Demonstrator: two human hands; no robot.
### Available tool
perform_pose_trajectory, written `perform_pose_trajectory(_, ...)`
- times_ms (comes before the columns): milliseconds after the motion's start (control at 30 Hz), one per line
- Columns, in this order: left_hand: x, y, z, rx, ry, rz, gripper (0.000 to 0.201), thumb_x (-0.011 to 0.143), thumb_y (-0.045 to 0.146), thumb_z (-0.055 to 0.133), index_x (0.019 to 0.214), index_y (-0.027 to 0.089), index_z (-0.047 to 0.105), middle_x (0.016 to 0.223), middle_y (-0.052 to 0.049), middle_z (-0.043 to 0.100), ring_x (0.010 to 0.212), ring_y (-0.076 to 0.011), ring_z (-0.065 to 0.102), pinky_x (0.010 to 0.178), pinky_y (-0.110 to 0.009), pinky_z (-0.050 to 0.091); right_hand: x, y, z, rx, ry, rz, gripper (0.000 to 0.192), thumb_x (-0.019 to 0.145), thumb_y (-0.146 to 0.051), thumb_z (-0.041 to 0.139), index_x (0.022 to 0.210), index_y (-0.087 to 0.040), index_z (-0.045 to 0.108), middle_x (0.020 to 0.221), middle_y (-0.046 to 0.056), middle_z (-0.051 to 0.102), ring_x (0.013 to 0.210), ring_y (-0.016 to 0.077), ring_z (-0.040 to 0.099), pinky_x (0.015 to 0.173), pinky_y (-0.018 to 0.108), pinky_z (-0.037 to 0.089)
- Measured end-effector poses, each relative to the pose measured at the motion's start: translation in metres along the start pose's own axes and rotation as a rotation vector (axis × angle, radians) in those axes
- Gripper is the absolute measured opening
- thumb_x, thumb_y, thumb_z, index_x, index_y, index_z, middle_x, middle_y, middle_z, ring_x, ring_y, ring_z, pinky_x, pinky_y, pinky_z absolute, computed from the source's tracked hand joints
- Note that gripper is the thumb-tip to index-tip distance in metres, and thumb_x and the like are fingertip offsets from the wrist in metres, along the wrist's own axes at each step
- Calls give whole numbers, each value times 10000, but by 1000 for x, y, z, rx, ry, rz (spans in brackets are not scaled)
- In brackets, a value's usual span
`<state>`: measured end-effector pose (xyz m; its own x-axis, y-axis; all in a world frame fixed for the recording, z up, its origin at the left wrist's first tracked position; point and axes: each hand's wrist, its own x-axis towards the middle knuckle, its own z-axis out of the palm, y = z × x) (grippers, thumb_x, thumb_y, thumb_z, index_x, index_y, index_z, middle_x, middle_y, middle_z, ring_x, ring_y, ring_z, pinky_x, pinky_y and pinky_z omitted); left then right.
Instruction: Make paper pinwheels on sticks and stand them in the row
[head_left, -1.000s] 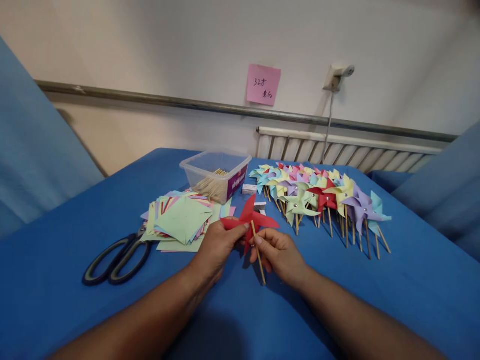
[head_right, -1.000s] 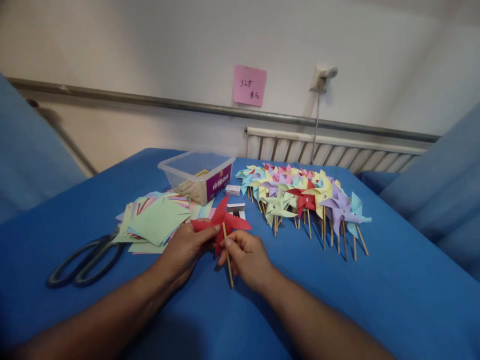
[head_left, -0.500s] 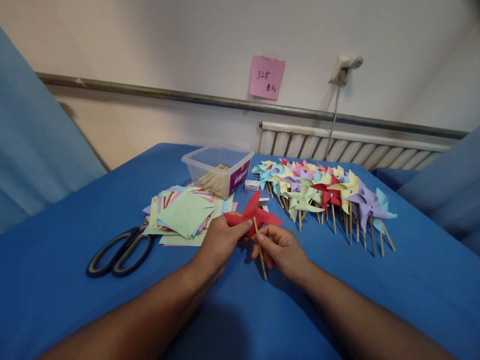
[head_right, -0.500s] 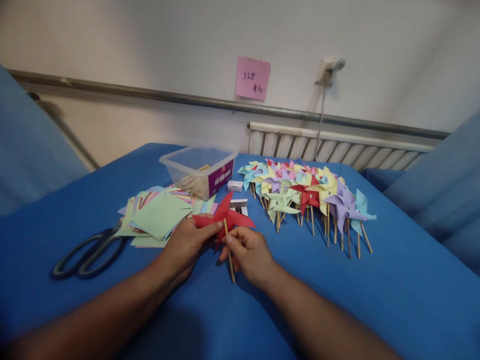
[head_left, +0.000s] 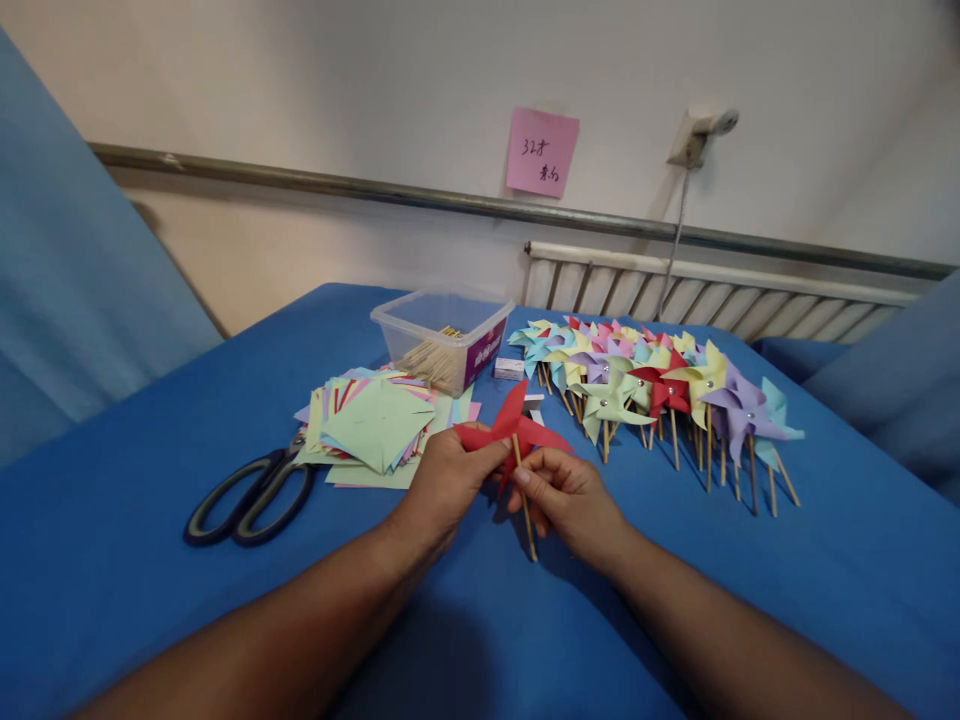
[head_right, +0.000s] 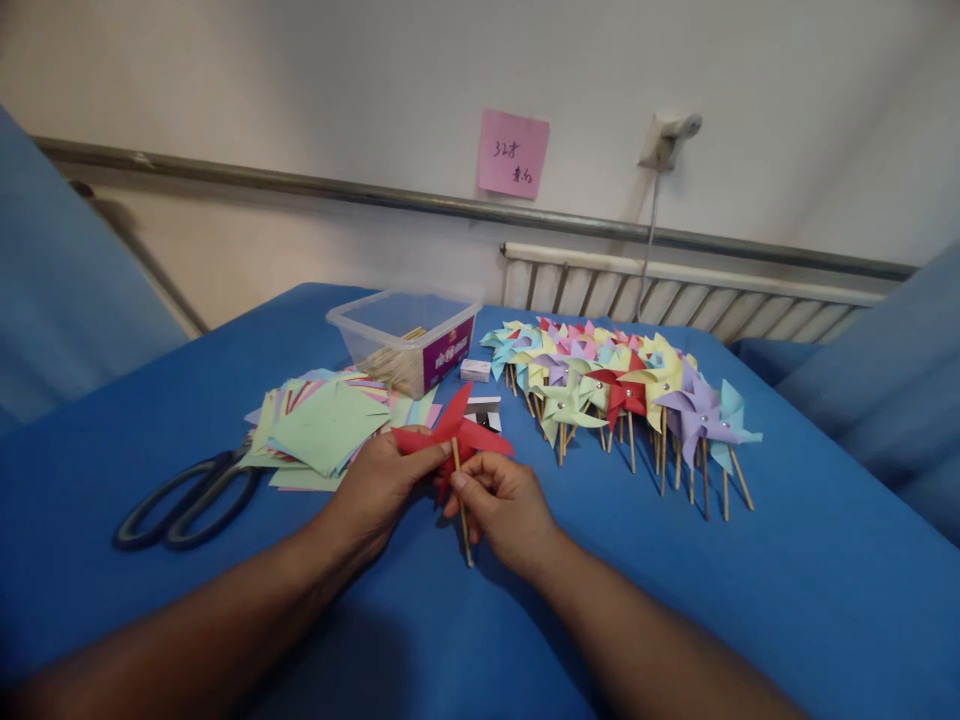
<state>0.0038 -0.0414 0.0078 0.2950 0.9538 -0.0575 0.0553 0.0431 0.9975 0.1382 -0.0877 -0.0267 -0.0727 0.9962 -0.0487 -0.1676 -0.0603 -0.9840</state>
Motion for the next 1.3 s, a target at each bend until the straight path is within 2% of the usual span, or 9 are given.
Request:
perform_pose_trajectory(400, -1, 5, 2, 69, 64, -10, 206, 661, 278, 650, 532, 155, 547, 471, 42, 495, 452, -84, 411, 440, -215, 312, -1, 0, 1, 17, 4, 11, 327, 738, -477, 674, 709, -178, 542, 555, -27, 639, 311, 52, 448, 315, 172, 340)
perform_pose_trajectory(767, -1, 3, 1, 52, 30, -13, 211, 683, 303, 645, 561, 150, 567, 496, 18, 533, 462, -103, 462, 443, -228, 337, -2, -3, 3, 13, 24, 6, 342, 716, -478, 687, 689, -181, 519, 537, -36, 627, 288, 46, 439, 292, 163, 310)
perform_pose_trajectory(1033, -2, 6, 1, 93, 51, -7, 230, 682, 330, 658, 570, 145, 578, 497, 31, 531, 473, -92, 439, 455, -221, 333, 0, 0, 2, 56, 33, 33, 378, 701, -511, 690, 678, -173, 524, 529, -33, 634, 282, 47, 440, 284, 162, 314)
perform_pose_trajectory(1300, -3, 8, 2, 88, 58, -19, 210, 670, 310, 658, 568, 148, 572, 497, 26, 538, 466, -99, 455, 443, -224, 351, 0, -2, 0, 96, -36, 39, 365, 737, -511, 662, 703, -160, 568, 594, -9, 666, 306, 40, 441, 295, 162, 288)
